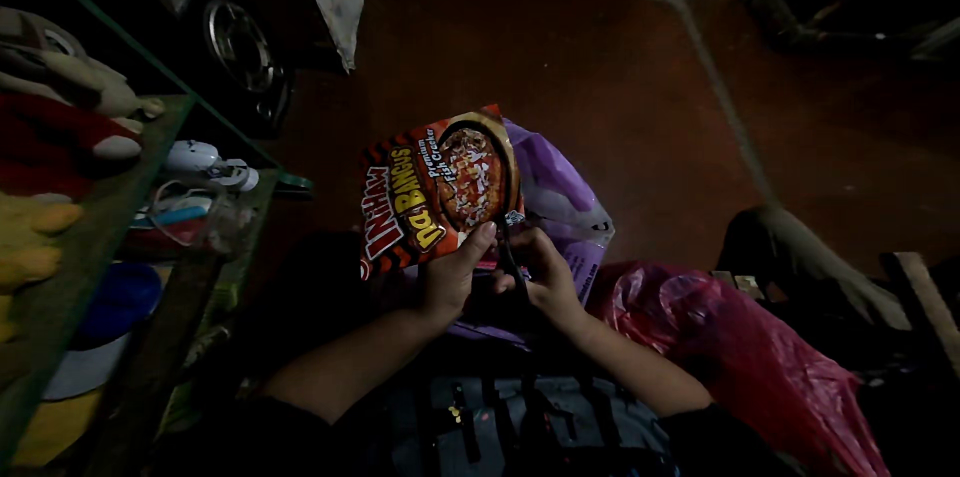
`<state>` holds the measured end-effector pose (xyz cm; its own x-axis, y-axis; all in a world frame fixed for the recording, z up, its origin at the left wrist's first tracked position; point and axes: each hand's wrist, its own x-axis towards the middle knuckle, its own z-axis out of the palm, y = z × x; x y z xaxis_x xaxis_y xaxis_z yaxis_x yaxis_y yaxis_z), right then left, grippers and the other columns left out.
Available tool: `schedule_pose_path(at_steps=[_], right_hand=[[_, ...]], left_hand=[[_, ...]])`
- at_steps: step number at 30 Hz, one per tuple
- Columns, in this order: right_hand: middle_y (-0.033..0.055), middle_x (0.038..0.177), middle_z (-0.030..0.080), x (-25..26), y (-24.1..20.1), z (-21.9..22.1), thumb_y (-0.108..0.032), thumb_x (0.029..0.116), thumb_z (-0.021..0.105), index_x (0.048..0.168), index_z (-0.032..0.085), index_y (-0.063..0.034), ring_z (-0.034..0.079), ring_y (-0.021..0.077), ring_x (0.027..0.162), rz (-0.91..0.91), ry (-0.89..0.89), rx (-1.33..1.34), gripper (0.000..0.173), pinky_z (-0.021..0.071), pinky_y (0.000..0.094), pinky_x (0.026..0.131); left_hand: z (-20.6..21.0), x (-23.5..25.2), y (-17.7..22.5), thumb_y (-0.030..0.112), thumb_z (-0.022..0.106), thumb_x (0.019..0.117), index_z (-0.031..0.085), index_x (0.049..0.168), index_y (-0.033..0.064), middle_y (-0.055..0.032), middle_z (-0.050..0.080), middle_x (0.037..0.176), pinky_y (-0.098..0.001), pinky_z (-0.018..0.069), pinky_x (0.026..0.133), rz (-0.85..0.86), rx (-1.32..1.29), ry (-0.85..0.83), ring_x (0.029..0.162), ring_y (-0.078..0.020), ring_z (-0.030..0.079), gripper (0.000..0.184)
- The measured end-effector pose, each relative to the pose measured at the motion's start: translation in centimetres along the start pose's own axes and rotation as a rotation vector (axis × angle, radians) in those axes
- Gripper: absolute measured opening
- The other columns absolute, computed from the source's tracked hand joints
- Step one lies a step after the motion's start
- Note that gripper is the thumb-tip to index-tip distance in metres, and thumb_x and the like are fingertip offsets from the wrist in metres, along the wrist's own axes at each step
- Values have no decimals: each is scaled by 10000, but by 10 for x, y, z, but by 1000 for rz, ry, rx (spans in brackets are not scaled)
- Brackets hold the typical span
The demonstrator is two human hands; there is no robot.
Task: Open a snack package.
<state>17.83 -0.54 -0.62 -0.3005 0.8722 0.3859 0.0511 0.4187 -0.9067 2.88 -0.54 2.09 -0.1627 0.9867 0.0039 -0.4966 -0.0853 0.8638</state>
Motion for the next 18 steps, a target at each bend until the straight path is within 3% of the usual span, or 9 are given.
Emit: schedule_pose_path(at_steps=[5, 12, 18], right_hand=[[-10, 882, 682, 0, 0, -1, -334, 860, 803, 1053, 587, 15, 643, -16, 752, 14, 27, 18, 454, 567, 181, 709], [-24, 914, 685, 2, -1, -2, -471, 860, 772, 1076, 529, -40, 676, 23, 830, 85, 39, 89, 540, 590, 234, 769], [-53, 857, 689, 0, 1, -1, -384, 821, 831, 1048, 572, -61, 659, -1, 744, 70, 113, 140, 472, 578, 205, 700]], left_hand=[[1, 0, 2, -37, 686, 876, 667, 960, 40, -17, 690, 776, -261, 577, 760, -8, 11, 1, 731, -96, 671, 116], [2, -6, 7, 9, 646, 959, 659, 936, 15, -18, 674, 784, -255, 581, 751, -167, 96, -109, 733, -96, 664, 27], [3, -4, 6, -19, 655, 930, 665, 933, 19, -17, 677, 781, -249, 570, 768, -150, 72, -107, 739, -88, 660, 39]])
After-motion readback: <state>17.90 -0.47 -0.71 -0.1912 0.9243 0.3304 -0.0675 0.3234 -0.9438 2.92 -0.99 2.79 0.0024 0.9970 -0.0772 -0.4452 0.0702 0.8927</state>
